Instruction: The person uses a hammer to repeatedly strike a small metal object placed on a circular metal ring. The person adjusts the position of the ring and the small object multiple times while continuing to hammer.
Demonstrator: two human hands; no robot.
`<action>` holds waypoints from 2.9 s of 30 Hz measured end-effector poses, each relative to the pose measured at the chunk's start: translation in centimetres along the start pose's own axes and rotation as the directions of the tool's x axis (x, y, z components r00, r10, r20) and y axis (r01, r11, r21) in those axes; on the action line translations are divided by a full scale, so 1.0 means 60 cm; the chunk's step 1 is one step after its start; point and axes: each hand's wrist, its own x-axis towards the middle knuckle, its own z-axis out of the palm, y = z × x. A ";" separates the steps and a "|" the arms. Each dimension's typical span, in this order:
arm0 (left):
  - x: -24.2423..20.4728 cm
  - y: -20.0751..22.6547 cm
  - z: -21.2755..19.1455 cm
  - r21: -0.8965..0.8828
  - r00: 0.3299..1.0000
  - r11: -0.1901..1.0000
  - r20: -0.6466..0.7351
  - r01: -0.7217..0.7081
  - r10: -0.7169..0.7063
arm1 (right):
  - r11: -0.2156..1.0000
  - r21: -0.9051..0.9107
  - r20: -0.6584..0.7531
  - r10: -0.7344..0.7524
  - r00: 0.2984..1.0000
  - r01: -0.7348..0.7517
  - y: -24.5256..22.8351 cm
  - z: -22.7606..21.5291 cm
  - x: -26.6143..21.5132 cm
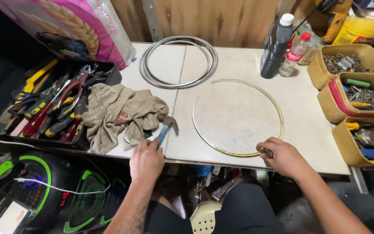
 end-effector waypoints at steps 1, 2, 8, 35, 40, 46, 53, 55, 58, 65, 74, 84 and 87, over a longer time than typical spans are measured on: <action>0.008 -0.006 0.022 -0.003 1.000 1.000 -0.003 -0.006 0.006 | 1.000 -0.002 -0.006 0.004 1.000 -0.004 -0.014 -0.010 -0.007; 0.017 -0.011 0.044 0.043 1.000 0.999 -0.025 -0.018 0.019 | 1.000 0.011 -0.044 -0.001 0.999 0.001 -0.028 -0.020 -0.013; 0.100 0.083 0.104 -0.112 0.963 0.956 -0.024 -0.270 0.269 | 0.969 0.236 -0.367 0.025 0.930 0.067 -0.024 -0.071 -0.100; -0.128 0.473 0.115 -0.711 0.648 0.546 0.166 -0.443 0.743 | 0.194 0.875 -0.470 0.561 0.682 0.443 0.031 -0.095 -0.313; 0.054 0.405 0.225 -0.549 0.884 0.717 -0.094 -0.430 0.458 | -0.017 0.817 -0.512 0.439 0.738 0.577 0.012 -0.110 -0.338; 0.116 0.459 0.186 -0.254 0.712 0.923 0.588 -0.289 0.385 | -0.101 0.774 -0.559 0.354 0.750 0.625 -0.012 -0.136 -0.378; -0.135 0.485 0.176 -0.952 0.401 0.236 0.141 -0.197 0.905 | -0.365 0.700 -0.556 0.261 0.790 0.613 0.010 -0.115 -0.443; -0.171 0.465 0.119 -0.890 0.512 0.369 0.194 -0.266 0.837 | -0.441 0.703 -0.560 0.139 0.817 0.557 0.019 -0.109 -0.450; -0.166 0.452 0.115 -0.757 0.567 0.165 0.597 0.632 0.567 | -0.424 0.741 -0.461 0.244 0.853 0.521 -0.022 -0.113 -0.442; -0.106 0.405 -0.033 -0.699 0.675 0.005 0.692 0.715 0.257 | -0.544 0.614 -0.368 0.443 0.818 0.571 -0.108 -0.063 -0.399; -0.170 0.288 -0.014 -0.499 0.506 0.134 0.862 0.856 -0.022 | -0.502 0.849 0.382 0.797 0.468 0.163 -0.049 0.195 -0.404; -0.175 0.290 -0.015 -0.509 0.550 0.293 0.831 0.810 -0.077 | -0.371 0.928 0.301 0.792 0.531 0.027 -0.037 0.142 -0.408; -0.192 0.281 -0.005 -0.567 0.581 0.152 0.811 0.809 -0.070 | -0.441 0.896 0.424 0.813 0.399 -0.053 -0.061 0.146 -0.390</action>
